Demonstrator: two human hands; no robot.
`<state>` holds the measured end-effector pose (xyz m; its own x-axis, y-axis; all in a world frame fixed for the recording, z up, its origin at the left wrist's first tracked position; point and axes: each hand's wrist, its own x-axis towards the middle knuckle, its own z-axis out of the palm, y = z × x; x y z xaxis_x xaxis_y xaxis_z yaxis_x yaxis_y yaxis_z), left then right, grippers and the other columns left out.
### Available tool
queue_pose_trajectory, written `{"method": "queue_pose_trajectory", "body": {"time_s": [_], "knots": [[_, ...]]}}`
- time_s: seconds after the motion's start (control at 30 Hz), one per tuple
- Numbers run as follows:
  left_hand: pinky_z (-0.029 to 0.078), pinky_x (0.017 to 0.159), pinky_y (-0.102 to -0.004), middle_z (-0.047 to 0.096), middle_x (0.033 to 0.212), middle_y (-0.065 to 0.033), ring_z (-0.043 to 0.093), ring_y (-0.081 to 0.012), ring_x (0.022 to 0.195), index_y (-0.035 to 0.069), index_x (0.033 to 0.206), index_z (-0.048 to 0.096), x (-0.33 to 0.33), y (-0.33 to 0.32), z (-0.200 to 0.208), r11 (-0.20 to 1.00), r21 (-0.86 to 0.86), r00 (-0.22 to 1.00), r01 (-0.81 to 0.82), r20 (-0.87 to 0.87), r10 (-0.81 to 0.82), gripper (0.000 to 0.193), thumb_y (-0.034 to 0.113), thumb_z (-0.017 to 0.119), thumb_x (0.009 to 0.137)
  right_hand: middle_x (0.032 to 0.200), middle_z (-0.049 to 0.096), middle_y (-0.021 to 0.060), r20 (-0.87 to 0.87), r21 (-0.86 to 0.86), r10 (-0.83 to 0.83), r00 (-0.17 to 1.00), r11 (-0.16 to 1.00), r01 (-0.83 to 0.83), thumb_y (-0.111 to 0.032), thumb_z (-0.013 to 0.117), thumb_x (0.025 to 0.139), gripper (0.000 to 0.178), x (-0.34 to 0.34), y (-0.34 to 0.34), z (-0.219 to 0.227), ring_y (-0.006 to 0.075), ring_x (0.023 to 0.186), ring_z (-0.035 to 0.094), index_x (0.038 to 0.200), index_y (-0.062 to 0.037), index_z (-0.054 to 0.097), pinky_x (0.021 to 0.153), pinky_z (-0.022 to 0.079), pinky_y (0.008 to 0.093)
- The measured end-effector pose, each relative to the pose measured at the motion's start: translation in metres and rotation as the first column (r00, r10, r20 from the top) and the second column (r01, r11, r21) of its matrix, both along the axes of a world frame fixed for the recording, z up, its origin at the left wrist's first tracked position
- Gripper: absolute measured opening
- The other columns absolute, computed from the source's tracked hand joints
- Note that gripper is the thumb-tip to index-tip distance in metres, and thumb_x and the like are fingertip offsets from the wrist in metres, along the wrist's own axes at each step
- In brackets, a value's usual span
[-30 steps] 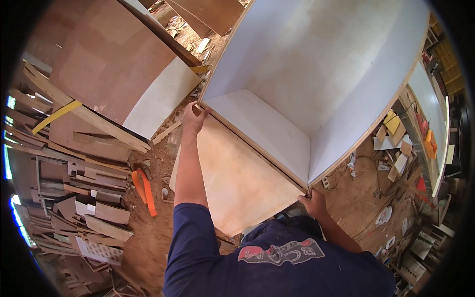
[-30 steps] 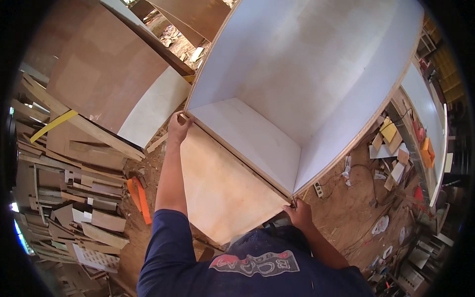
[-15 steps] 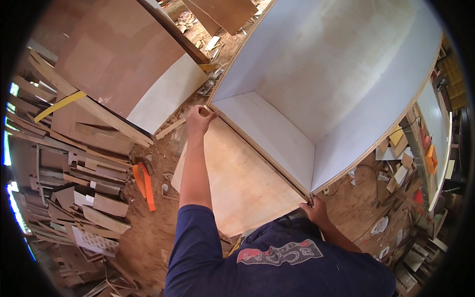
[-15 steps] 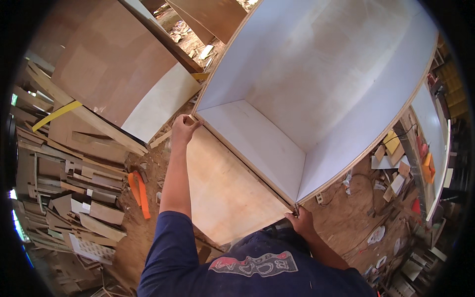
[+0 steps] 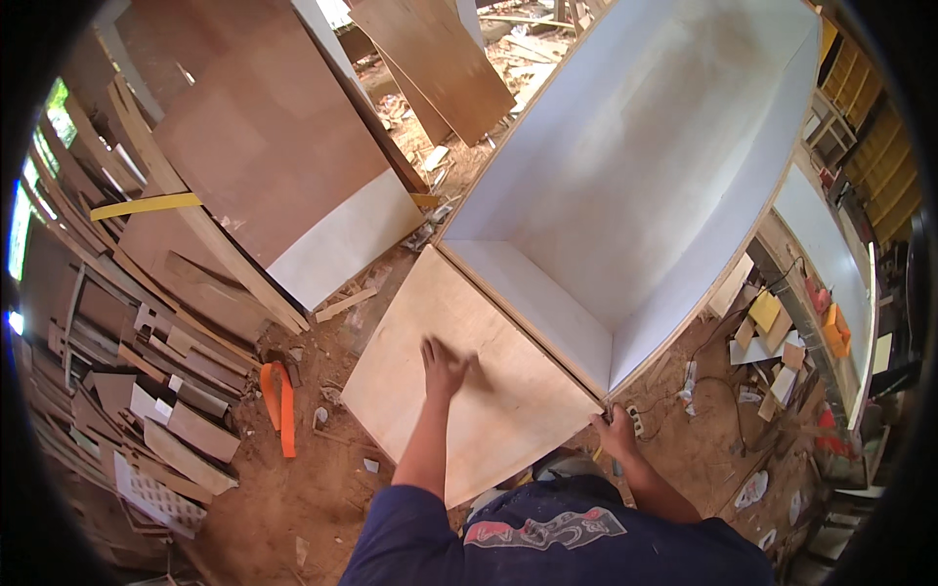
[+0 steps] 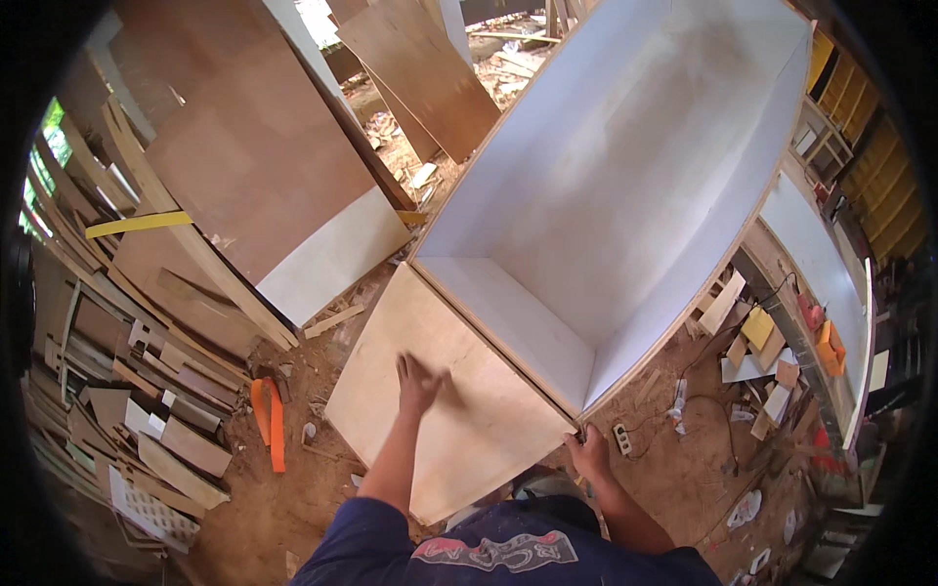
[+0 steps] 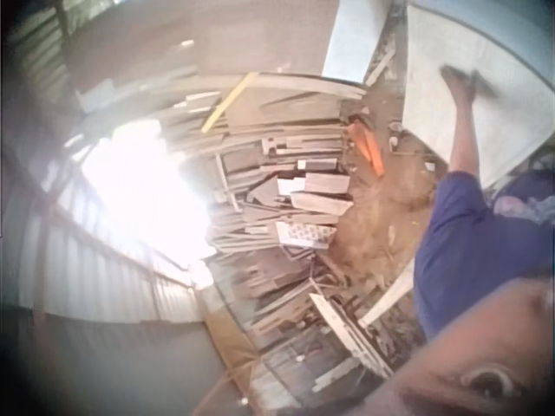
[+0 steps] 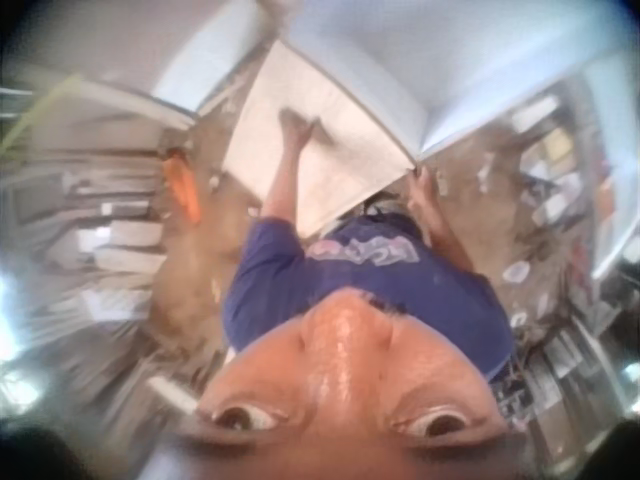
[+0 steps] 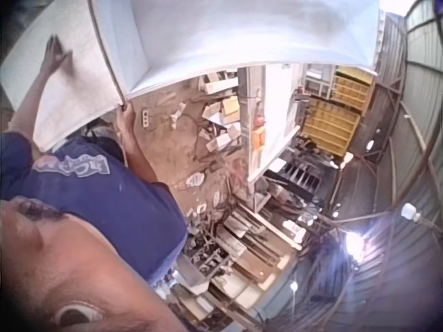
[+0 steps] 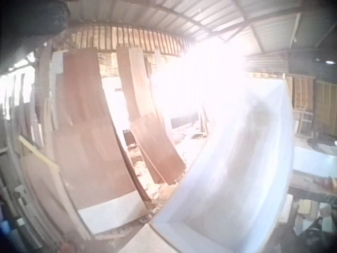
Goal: The person installs a door on a wooden cabinet using a power drill and a manual screwdriver. They first use the drill to secure the hinges to the cabinet frame and then use the screwdriver to make precise adjustments to the hinge mechanism.
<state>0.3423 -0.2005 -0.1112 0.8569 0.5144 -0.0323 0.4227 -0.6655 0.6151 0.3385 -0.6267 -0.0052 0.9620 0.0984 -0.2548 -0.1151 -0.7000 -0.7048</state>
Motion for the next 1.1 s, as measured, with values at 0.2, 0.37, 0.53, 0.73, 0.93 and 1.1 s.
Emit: {"method": "queue_pose_trajectory", "body": {"time_s": [0.2,0.37,0.53,0.73,0.93,1.1], "knots": [[0.046,0.112,-0.0459,0.059,0.142,-0.0294,0.055,-0.0419,0.136,-0.006,0.144,0.054,-0.232,-0.058,-0.062,0.894,-0.44,0.777,0.09,-0.53,-0.339,0.098,0.067,0.075,0.083,0.083,0.07,0.022,0.04,-0.06,-0.133,0.99,0.989,0.135,-0.04,0.074,0.093,0.044,-0.022,-0.006,-0.019,0.0393,0.081,0.07,0.093,0.0039,0.066,0.075,0.053,0.047],[0.049,0.108,-0.0433,0.065,0.136,-0.0243,0.063,-0.035,0.127,0.006,0.138,0.065,-0.411,-0.072,-0.069,0.845,-0.457,0.466,0.276,-0.706,-0.534,0.083,0.069,0.069,0.083,0.073,0.07,0.0157,-0.262,0.042,-0.2,0.944,0.975,0.218,-0.044,0.067,0.099,0.049,-0.059,0.033,-0.04,0.0286,0.052,0.067,0.091,0.0043,0.066,0.05,0.054,0.041],[0.054,0.099,-0.0437,0.072,0.121,-0.0221,0.07,-0.0348,0.114,0.006,0.12,0.075,-0.52,-0.06,-0.076,0.901,-0.43,0.72,-0.059,-0.643,-0.261,0.061,0.056,0.068,0.087,0.065,0.063,0.0124,-0.319,0.207,-0.159,0.935,0.951,0.232,-0.041,0.068,0.099,0.047,-0.112,0.076,-0.071,0.0224,0.042,0.061,0.089,0.0049,0.064,0.037,0.049,0.0387],[0.055,0.094,-0.045,0.073,0.111,-0.0263,0.071,-0.0396,0.109,0.0,0.111,0.076,-0.543,-0.047,-0.05,0.942,-0.312,0.778,-0.123,-0.62,-0.104,0.058,0.053,0.07,0.087,0.061,0.059,0.0128,-0.355,0.206,-0.201,0.913,0.936,0.286,-0.037,0.072,0.098,0.046,-0.135,0.092,-0.074,0.0232,0.042,0.059,0.088,0.0051,0.058,0.035,0.046,0.0396],[0.056,0.089,-0.0469,0.074,0.103,-0.0281,0.072,-0.0421,0.102,-0.004,0.105,0.076,-0.546,-0.022,-0.034,0.92,-0.336,0.802,-0.201,-0.596,-0.043,0.067,0.06,0.068,0.089,0.058,0.054,0.0108,-0.518,0.245,-0.213,0.828,0.891,0.383,-0.035,0.077,0.095,0.045,-0.132,0.105,-0.059,0.023,0.039,0.053,0.087,0.0035,0.053,0.034,0.042,0.0381],[0.056,0.086,-0.0457,0.075,0.102,-0.026,0.072,-0.0407,0.101,-0.005,0.104,0.076,-0.491,0.005,-0.019,0.89,-0.381,0.812,-0.25,-0.584,-0.022,0.062,0.056,0.07,0.09,0.064,0.056,0.0123,-0.574,0.266,-0.208,0.792,0.867,0.421,-0.033,0.079,0.092,0.043,-0.124,0.099,-0.07,0.0226,0.042,0.053,0.085,0.0017,0.055,0.037,0.043,0.0379]]}}
